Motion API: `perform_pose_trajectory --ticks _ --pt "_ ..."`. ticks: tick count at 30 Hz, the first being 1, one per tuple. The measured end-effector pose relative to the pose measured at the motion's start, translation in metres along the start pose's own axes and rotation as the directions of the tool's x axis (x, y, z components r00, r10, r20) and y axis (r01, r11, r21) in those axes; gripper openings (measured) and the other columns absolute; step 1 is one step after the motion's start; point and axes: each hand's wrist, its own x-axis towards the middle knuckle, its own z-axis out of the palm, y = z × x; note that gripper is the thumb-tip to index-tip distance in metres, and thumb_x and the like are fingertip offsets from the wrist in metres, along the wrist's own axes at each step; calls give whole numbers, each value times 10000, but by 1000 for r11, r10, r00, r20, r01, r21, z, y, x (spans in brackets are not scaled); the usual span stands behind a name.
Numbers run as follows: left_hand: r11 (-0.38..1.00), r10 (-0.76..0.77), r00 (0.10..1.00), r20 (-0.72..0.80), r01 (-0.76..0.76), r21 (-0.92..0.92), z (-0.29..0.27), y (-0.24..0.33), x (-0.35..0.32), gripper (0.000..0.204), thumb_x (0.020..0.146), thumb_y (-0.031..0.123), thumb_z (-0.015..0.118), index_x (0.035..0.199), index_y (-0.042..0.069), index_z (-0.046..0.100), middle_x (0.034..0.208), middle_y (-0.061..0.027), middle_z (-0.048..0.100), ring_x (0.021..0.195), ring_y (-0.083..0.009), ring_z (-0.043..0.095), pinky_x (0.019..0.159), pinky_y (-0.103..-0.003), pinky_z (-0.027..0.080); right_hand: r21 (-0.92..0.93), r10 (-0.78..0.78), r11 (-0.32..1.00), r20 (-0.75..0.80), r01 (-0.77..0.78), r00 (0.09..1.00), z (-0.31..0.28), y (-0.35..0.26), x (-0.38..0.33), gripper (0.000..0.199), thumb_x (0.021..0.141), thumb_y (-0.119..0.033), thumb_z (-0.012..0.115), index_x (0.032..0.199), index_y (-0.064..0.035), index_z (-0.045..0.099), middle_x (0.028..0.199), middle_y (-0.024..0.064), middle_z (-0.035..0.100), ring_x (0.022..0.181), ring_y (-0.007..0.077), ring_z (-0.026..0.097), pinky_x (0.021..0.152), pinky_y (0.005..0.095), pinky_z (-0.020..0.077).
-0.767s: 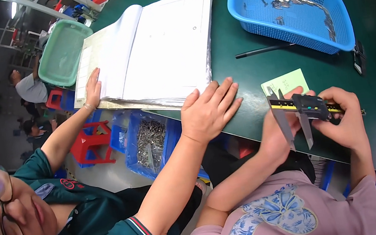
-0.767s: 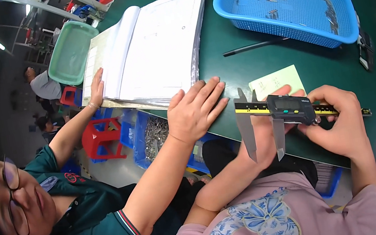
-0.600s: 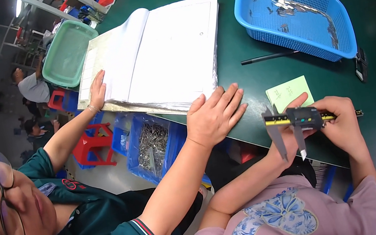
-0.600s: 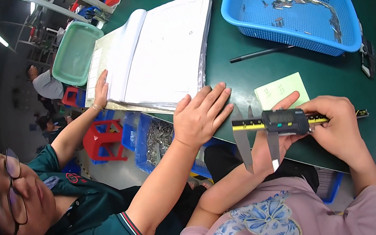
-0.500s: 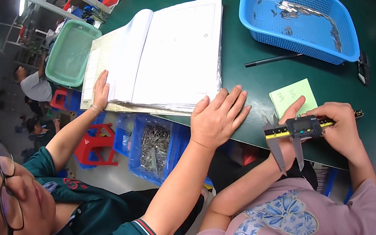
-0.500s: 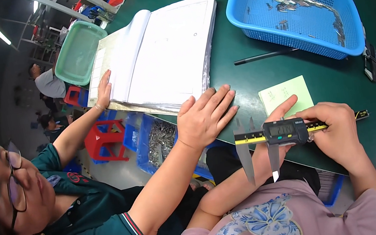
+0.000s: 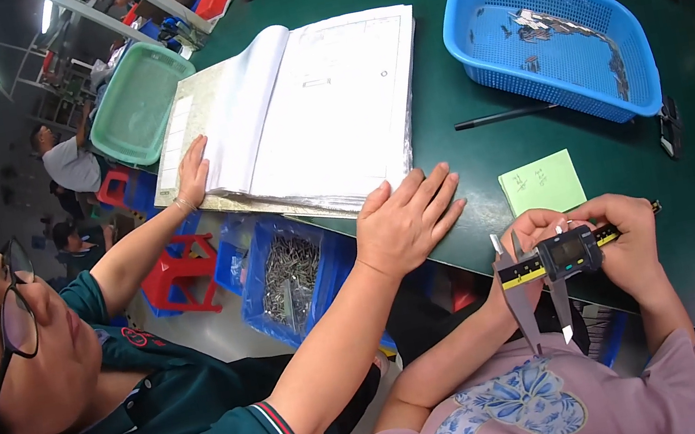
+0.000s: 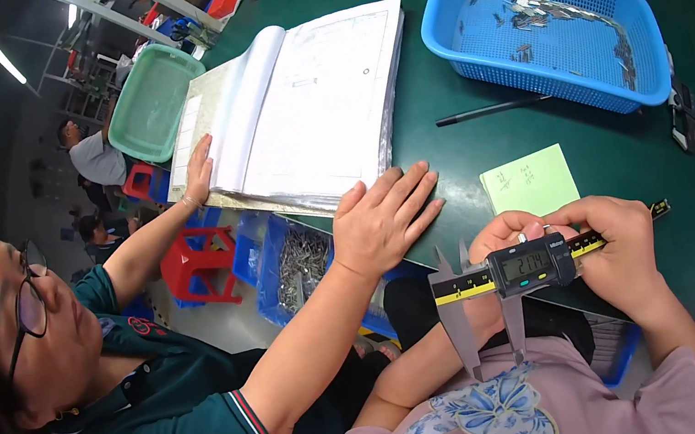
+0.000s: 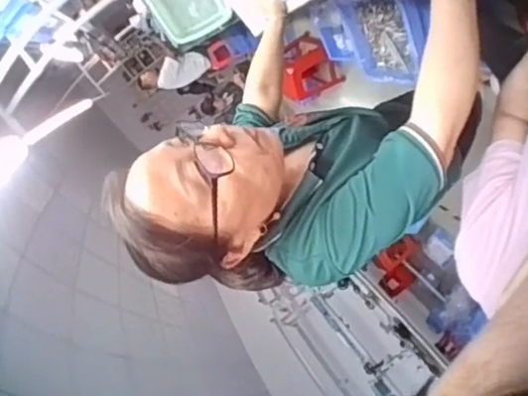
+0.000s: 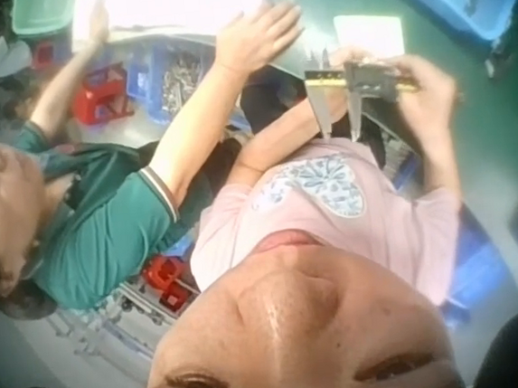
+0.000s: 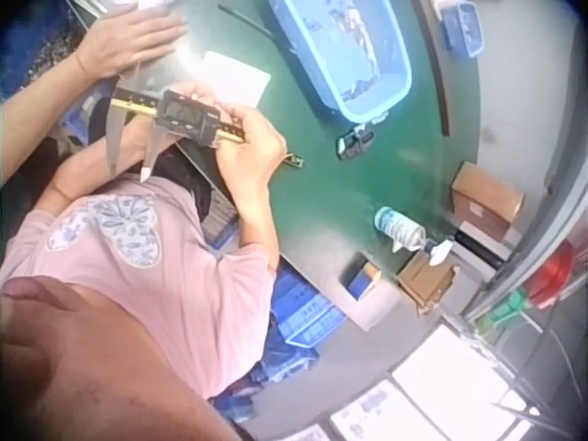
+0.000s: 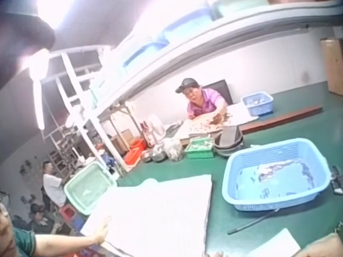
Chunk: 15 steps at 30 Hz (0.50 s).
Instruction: Using a digital caliper to measure small hardware components at a workbench while consulting a manual.
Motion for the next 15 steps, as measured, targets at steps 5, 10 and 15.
perform_pose_trajectory --ticks 5,10,15 --pt "990 133 991 -5 -133 39 0 -9 -5 234 958 192 606 1063 -12 560 1017 -139 695 923 -151 675 821 -259 541 -10 -63 998 -64 63 996 4 3 -1 84 748 -34 735 823 -11 707 683 92 675 592 181 645 551 270 466" --pt "985 123 992 -2 -122 123 3 -8 -5 253 971 205 586 1078 -20 541 1075 -162 674 960 -168 672 846 -275 544 -53 -141 989 -42 139 989 0 3 -1 117 726 -41 751 836 -24 713 692 91 675 557 163 610 523 274 439" --pt "976 183 980 -84 -171 138 5 1 -10 239 997 200 533 1083 -6 448 1133 -211 633 953 -227 676 838 -323 558 -170 -15 985 -83 1 996 -6 5 -7 244 652 -73 802 865 -28 693 616 48 598 505 139 526 504 247 397"
